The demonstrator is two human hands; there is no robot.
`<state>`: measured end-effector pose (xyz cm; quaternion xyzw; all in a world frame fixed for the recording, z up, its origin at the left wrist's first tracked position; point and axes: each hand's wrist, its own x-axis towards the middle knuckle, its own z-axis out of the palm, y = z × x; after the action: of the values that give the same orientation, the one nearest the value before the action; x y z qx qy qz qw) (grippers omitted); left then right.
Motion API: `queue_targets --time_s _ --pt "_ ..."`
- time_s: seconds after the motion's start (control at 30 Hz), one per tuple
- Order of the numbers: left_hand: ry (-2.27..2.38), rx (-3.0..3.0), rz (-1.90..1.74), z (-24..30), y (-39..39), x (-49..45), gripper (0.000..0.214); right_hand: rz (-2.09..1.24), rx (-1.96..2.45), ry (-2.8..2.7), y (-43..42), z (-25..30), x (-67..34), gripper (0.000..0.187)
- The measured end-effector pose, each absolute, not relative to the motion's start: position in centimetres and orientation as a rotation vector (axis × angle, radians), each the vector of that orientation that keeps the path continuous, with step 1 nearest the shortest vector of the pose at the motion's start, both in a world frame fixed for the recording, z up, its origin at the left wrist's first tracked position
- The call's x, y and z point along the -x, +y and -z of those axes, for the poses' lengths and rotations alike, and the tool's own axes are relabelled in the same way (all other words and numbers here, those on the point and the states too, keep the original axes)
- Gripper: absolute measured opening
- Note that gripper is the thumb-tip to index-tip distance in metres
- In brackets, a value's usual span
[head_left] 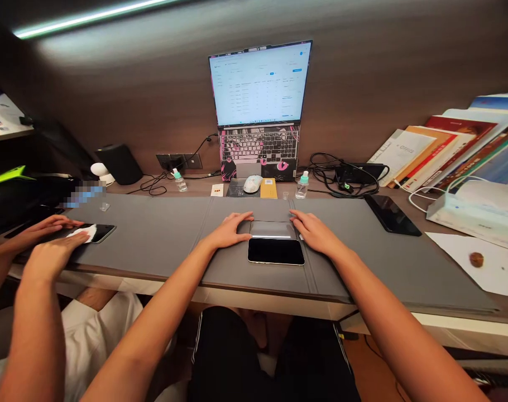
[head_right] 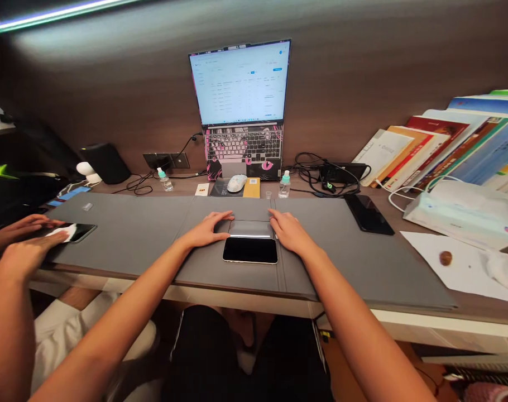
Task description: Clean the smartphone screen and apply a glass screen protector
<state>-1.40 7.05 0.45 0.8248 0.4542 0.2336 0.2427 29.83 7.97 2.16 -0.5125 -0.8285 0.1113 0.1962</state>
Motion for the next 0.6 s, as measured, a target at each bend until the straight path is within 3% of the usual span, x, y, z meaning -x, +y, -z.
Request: queue_targets --time_s 0.33,0.6 --pt "1.26 -2.244 -0.694 -0.7 7.0 0.9 0.073 -0.201 1.327 -2.455 7.9 -2.7 -32.4 0.058" --pt "1.228 -2.231 -0.746 -0.3 7.3 0.7 0.069 -0.055 1.444 -2.413 8.2 -5.3 -33.2 0.041"
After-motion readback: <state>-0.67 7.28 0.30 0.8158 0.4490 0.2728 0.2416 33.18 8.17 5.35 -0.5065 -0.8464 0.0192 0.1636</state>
